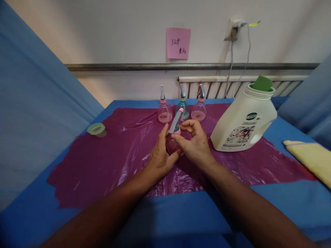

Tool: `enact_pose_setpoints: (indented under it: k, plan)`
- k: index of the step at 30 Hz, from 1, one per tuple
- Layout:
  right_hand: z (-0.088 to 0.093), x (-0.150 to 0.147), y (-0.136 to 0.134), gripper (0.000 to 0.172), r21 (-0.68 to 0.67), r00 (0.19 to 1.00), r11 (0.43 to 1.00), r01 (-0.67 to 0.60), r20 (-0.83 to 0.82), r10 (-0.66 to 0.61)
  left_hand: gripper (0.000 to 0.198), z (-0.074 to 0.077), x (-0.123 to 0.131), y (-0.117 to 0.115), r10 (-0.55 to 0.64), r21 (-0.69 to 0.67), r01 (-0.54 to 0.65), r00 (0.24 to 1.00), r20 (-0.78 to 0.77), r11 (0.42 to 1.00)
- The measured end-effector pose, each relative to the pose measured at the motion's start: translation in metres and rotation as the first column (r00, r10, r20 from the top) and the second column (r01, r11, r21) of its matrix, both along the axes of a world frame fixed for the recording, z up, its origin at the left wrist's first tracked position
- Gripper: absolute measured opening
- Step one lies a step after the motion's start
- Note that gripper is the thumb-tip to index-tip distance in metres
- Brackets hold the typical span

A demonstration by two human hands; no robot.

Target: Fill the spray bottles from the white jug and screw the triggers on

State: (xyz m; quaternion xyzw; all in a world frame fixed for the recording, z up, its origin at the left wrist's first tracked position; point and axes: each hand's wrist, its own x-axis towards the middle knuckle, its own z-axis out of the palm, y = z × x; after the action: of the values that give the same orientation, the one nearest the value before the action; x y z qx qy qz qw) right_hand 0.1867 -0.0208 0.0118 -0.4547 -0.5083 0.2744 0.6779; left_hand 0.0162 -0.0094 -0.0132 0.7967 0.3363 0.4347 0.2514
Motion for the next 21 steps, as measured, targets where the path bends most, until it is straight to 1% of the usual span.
enact_pose_setpoints:
  k: [2,7,10,14,17,19,21]
  plan:
    - [0.0,-0.001,-0.001,0.05,-0.009,0.999,0.999,0.033,0.007,-0.033,0.11,0.0,0.0,0.0,0.014,0.018,-0.014,1.0,-0.011,1.0]
    - [0.0,-0.002,0.0,0.049,-0.044,0.999,0.998,0.048,-0.009,-0.048,0.109,-0.004,-0.001,0.004,0.018,0.015,-0.018,1.0,-0.018,1.0]
    - [-0.001,-0.002,0.002,0.045,-0.024,0.997,0.998,0.065,0.029,-0.065,0.107,-0.006,-0.001,0.008,0.009,-0.013,-0.009,1.0,-0.015,1.0]
    - [0.0,-0.001,0.001,0.041,-0.016,0.988,0.997,0.079,0.131,-0.076,0.1,-0.005,-0.002,0.008,0.013,-0.039,-0.014,1.0,-0.027,0.999]
    - [0.002,0.0,0.0,0.04,-0.008,0.976,0.994,0.105,0.193,-0.101,0.1,-0.002,-0.008,0.003,-0.017,-0.105,0.011,0.998,-0.054,0.994]
    - [0.003,0.0,0.001,0.041,-0.001,0.975,0.994,0.105,0.196,-0.103,0.102,0.002,-0.016,0.002,-0.021,-0.19,0.008,0.998,-0.063,0.982]
    - [0.002,0.0,0.002,0.042,0.006,0.976,0.995,0.097,0.196,-0.096,0.096,0.009,-0.027,0.004,-0.005,-0.273,-0.003,1.0,-0.031,0.962]
